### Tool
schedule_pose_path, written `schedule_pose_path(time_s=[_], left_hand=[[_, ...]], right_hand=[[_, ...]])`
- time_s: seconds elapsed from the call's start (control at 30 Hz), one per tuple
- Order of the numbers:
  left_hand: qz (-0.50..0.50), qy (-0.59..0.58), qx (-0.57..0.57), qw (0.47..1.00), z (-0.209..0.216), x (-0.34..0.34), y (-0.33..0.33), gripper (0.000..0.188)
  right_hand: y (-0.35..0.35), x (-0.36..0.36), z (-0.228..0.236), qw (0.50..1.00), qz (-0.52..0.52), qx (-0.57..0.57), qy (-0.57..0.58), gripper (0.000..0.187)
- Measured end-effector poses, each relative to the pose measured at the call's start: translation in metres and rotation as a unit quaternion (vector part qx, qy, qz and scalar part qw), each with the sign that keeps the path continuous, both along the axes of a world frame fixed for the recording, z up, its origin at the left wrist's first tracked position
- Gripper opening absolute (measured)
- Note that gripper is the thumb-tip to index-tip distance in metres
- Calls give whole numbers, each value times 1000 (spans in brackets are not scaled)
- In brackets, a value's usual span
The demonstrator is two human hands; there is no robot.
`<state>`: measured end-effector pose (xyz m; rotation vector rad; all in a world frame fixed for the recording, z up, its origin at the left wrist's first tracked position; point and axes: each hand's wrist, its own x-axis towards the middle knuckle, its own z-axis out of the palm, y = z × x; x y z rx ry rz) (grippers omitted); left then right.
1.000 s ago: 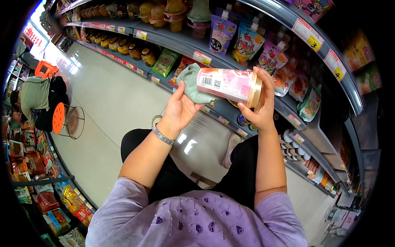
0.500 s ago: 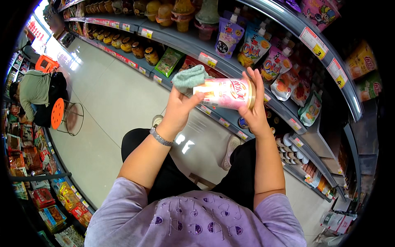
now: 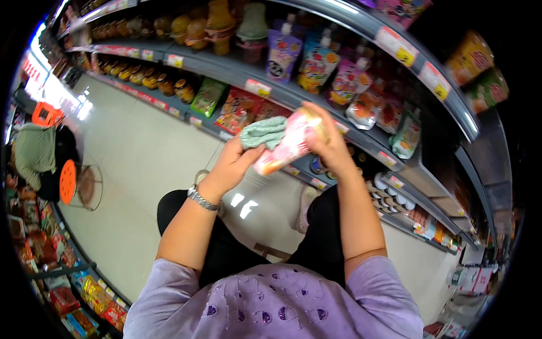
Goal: The person wipes the surfaces of various packaged food items on a supermarket shelf using a light green cloth. They pick up each item, wipe it, and place it back on the shelf, moving along the shelf from left to right.
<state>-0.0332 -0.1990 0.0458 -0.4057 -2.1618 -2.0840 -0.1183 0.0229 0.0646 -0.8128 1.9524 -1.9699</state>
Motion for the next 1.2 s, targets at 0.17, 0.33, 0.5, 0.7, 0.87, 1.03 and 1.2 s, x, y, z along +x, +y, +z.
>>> schedule_pose_path(time_s=[0.17,0.33,0.5,0.7,0.87,1.03,1.2], left_hand=[[-8,-81,33,996,0,-3,12,29],[-21,-113,84,990,-9,-9,15,36],[-128,-216,242,937,-20,-10,4,42],[-153,-181,297,925,-10,-16,17,44],[-120,-165,323,924,-6,-13,13,44],[-106,-154,345,920,-3,-15,14,44],[-111,-140,353,919,-4,-20,16,43]], right_hand=[[-8,6,-11,986,32,71,145,69],[-1,11,-8,994,25,28,100,71],[14,13,12,993,6,-117,13,71],[64,40,74,968,-154,-21,197,78],[95,41,170,859,-283,65,422,74],[102,21,264,655,-378,212,619,67],[109,-40,298,516,-408,356,664,62]])
